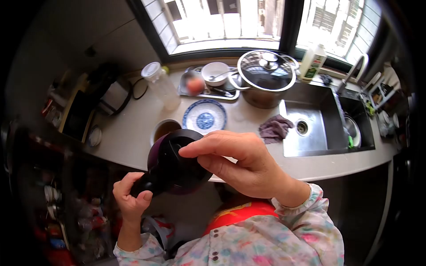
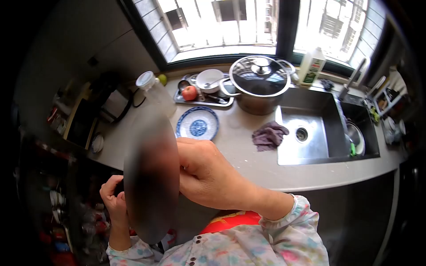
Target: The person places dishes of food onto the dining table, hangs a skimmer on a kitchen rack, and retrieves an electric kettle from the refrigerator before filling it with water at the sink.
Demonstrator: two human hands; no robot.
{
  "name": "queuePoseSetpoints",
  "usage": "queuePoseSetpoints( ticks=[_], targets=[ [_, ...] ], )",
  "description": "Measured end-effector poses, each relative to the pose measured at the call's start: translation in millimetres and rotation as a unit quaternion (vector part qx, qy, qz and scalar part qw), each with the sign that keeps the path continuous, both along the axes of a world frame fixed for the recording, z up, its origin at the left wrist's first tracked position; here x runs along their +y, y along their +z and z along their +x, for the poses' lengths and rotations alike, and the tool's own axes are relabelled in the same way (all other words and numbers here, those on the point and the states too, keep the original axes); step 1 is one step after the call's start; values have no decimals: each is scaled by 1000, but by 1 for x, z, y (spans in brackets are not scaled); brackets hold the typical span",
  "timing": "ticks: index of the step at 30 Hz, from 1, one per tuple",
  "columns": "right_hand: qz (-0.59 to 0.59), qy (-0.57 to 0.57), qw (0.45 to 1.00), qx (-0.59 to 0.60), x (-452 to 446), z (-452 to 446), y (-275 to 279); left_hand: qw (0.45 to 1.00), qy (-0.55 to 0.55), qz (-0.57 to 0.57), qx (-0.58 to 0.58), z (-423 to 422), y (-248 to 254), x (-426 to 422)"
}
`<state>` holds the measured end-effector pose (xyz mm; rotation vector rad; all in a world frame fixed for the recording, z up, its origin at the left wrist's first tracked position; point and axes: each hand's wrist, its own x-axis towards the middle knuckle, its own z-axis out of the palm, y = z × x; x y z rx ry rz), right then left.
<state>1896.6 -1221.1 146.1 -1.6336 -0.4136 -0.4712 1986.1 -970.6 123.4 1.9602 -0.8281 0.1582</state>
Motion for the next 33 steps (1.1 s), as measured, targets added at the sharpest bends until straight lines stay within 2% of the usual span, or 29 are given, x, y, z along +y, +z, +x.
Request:
queuePoseSetpoints(
  ticks=[5,9,10,13,14,16,17,18,20,22,23,25,27,31,32,33],
  targets=[
    [-26,-129,991,-19,-43,-69,6,997,-72,13,40,-32,8,-68],
    [46,-215,973,-65,-83,-112,-6,988,-130,41,70,-55,15,-131],
    [41,-236,970,-42,-95,-124,-11,982,-148,61,95,-66,27,-149],
    [131,-271,953,-33,-139,-149,-42,978,-183,86,50,-85,28,-209],
    [165,-279,946,-29,-157,-158,-54,976,-184,92,73,-98,32,-234],
    [234,-288,928,-20,-197,-172,-81,964,-205,164,31,-117,35,-285],
    [257,-277,925,44,-221,-183,-95,956,-211,204,4,-129,39,-315],
    [309,-250,915,76,-244,-189,-120,942,-204,265,-20,-146,45,-349],
    [395,-200,884,152,-286,-204,-164,900,-280,301,-146,-165,28,-417],
    [448,-191,847,215,-328,-223,-190,820,-331,420,-206,-185,19,-489],
    [465,-210,838,193,-348,-228,-207,781,-320,494,-209,-195,14,-525],
    [464,-301,812,186,-387,-237,-225,732,-325,564,-201,-203,-2,-583],
    [459,-343,802,168,-420,-244,-237,684,-333,607,-230,-200,-24,-624],
    [448,-300,817,203,-447,-242,-263,629,-343,649,-255,-192,-62,-664],
    [397,-324,825,241,-449,-243,-265,617,-342,660,-259,-192,-66,-673],
    [409,-324,820,238,-454,-244,-265,612,-344,661,-265,-193,-68,-681]
  ],
)
